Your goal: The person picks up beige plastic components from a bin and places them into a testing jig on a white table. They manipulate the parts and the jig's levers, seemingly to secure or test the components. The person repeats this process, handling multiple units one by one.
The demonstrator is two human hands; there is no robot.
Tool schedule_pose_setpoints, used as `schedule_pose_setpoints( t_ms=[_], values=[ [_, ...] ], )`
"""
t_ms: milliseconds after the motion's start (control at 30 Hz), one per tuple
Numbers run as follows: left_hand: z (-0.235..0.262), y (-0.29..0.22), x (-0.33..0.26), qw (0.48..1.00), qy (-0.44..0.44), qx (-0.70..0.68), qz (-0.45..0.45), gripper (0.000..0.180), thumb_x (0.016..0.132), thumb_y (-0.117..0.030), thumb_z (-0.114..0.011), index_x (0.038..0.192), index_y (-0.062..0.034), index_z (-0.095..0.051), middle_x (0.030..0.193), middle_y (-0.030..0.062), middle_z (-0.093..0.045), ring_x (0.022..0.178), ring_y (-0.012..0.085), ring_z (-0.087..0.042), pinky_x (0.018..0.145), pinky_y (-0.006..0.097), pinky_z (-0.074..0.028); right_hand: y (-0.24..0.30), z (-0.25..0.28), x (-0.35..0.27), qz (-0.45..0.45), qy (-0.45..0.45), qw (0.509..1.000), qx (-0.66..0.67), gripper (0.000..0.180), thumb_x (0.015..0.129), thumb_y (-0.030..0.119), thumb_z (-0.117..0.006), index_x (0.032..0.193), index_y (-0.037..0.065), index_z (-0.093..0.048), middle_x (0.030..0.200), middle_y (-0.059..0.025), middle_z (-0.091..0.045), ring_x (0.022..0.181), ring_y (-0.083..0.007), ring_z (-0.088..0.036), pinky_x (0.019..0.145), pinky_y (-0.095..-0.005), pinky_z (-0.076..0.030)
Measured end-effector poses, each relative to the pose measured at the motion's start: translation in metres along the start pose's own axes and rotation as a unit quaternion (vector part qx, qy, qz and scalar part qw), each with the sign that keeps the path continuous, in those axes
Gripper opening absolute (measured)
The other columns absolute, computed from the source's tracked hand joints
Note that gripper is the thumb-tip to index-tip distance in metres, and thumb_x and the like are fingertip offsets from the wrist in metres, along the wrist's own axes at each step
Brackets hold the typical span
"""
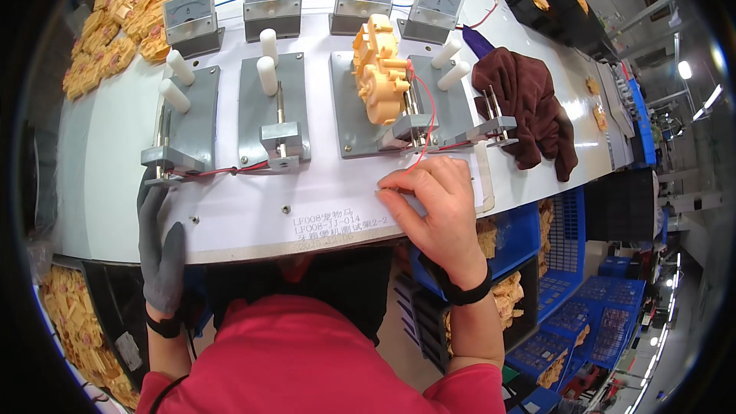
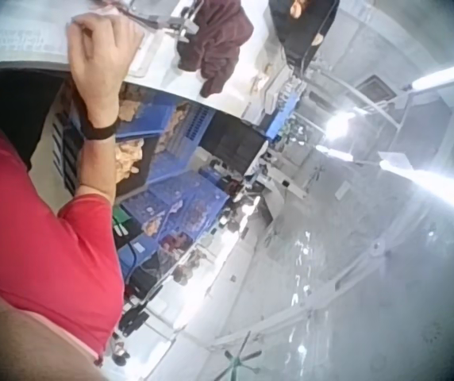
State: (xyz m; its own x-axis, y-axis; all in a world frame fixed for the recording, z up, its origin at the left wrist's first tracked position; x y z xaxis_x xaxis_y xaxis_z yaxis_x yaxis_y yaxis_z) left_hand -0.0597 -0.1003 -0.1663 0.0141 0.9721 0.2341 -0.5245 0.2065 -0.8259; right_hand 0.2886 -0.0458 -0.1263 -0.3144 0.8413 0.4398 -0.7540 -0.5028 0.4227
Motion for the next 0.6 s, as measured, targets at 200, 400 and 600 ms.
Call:
schedule_pose_setpoints(
  t_ms=[200, 400, 600],
  values=[
    [-0.0012, -0.0009, 0.0012, 1.000, 0.000, -0.013, 0.011, 0.059, 0.082, 0.002, -0.046, 0.141, 0.0020, -0.043, 0.153, 0.0211, -0.035, 0.141, 0.0331, -0.036, 0.116, 0.041, -0.028, 0.0002, 0.0009, 0.0009, 0.009, -0.001, 1.000, -0.005, 0.014, 0.076, 0.010, -0.078, 0.086, 0.010, -0.069, 0.081, -0.0014, -0.061, 0.080, -0.0223, -0.056, 0.077, -0.0351, -0.040],
    [-0.0018, -0.0026, 0.0018, 1.000, -0.008, -0.022, 0.020, 0.058, 0.082, 0.001, -0.047, 0.140, 0.0021, -0.044, 0.153, 0.0205, -0.035, 0.141, 0.0320, -0.037, 0.115, 0.041, -0.029, 0.0025, 0.0027, 0.0007, 0.013, -0.004, 1.000, -0.007, 0.014, 0.076, 0.010, -0.078, 0.087, 0.010, -0.069, 0.082, -0.0018, -0.062, 0.081, -0.0225, -0.057, 0.077, -0.0354, -0.040],
    [-0.0027, -0.0019, 0.0016, 0.999, -0.023, -0.023, 0.011, 0.057, 0.082, 0.000, -0.047, 0.139, 0.0019, -0.045, 0.153, 0.0202, -0.035, 0.139, 0.0313, -0.038, 0.116, 0.041, -0.028, 0.0020, 0.0038, 0.0013, 0.022, -0.017, 1.000, 0.010, 0.014, 0.076, 0.010, -0.078, 0.087, 0.010, -0.069, 0.081, -0.0019, -0.062, 0.080, -0.0226, -0.058, 0.077, -0.0352, -0.040]
  ],
)
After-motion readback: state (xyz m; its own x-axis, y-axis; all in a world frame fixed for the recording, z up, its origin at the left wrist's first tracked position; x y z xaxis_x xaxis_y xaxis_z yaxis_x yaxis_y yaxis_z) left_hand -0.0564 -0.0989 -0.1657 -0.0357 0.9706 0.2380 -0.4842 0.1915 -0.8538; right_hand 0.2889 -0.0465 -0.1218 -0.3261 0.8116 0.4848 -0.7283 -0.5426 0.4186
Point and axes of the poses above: each hand's wrist, its own x-axis towards the middle knuckle, its own z-axis out of the back of the hand, y = z × x, the point moved 3 cm from there along x, towards the middle knuckle
